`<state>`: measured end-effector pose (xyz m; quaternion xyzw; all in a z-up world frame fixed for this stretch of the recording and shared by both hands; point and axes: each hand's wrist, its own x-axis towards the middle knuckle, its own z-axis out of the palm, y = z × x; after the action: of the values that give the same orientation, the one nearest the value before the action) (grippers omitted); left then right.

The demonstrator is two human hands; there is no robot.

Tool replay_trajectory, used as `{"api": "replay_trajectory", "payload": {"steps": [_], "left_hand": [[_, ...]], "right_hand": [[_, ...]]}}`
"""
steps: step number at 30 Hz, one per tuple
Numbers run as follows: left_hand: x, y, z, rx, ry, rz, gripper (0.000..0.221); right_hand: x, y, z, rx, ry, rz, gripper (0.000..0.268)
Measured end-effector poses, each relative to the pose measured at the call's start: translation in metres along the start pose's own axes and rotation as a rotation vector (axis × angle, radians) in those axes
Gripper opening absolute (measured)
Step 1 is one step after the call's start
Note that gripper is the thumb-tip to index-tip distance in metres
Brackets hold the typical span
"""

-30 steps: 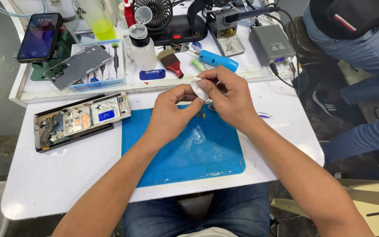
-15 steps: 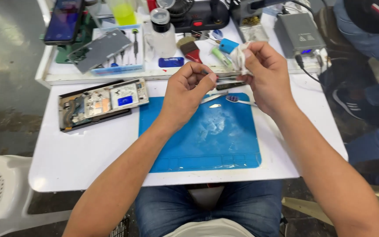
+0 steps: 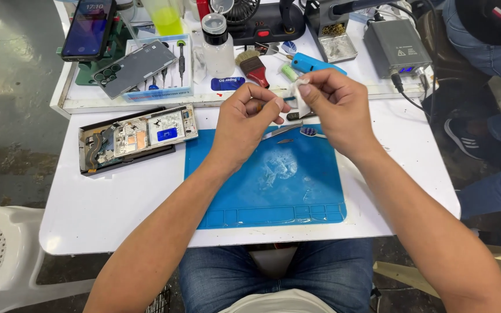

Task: Soldering a small electronic component and then cleaning it using a toothbrush and a cloth on a repair mat.

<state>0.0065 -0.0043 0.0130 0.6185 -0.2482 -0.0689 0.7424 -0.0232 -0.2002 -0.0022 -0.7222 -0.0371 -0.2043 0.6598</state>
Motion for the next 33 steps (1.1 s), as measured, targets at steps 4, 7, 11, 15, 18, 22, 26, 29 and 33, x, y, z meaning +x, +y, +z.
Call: {"api": "replay_trajectory", "payload": {"steps": [4, 7, 11, 15, 18, 22, 26, 29, 33], "left_hand": [[-0.002, 0.000, 0.009, 0.234, -0.018, 0.039, 0.014], [-0.004, 0.002, 0.012, 0.323, -0.030, 0.036, 0.016], [-0.007, 0.014, 0.016, 0.371, -0.064, 0.009, 0.019], [-0.005, -0.009, 0.006, 0.353, -0.097, -0.049, 0.017], [-0.006, -0.003, 0.009, 0.363, -0.097, -0.041, 0.016], [-0.007, -0.005, 0.011, 0.312, -0.125, -0.044, 0.017], [-0.009, -0.013, 0.012, 0.269, -0.089, -0.025, 0.016], [-0.010, -0.002, 0.013, 0.271, -0.020, 0.001, 0.017], [-0.009, 0.010, 0.011, 0.294, -0.152, -0.059, 0.023]], "right_hand": [[-0.008, -0.025, 0.009, -0.320, -0.009, -0.280, 0.009], [-0.012, -0.036, 0.014, -0.466, -0.018, -0.392, 0.012], [-0.015, -0.036, 0.016, -0.534, -0.018, -0.429, 0.008], [-0.013, -0.027, 0.018, -0.444, -0.029, -0.354, 0.007], [-0.014, -0.034, 0.020, -0.397, -0.077, -0.313, 0.011], [-0.014, -0.031, 0.020, -0.472, -0.061, -0.442, 0.011], [-0.013, -0.023, 0.016, -0.454, -0.037, -0.443, 0.004], [-0.009, -0.007, 0.011, -0.239, -0.096, -0.341, 0.011], [-0.016, -0.016, 0.009, -0.531, -0.100, -0.288, 0.006]]}}
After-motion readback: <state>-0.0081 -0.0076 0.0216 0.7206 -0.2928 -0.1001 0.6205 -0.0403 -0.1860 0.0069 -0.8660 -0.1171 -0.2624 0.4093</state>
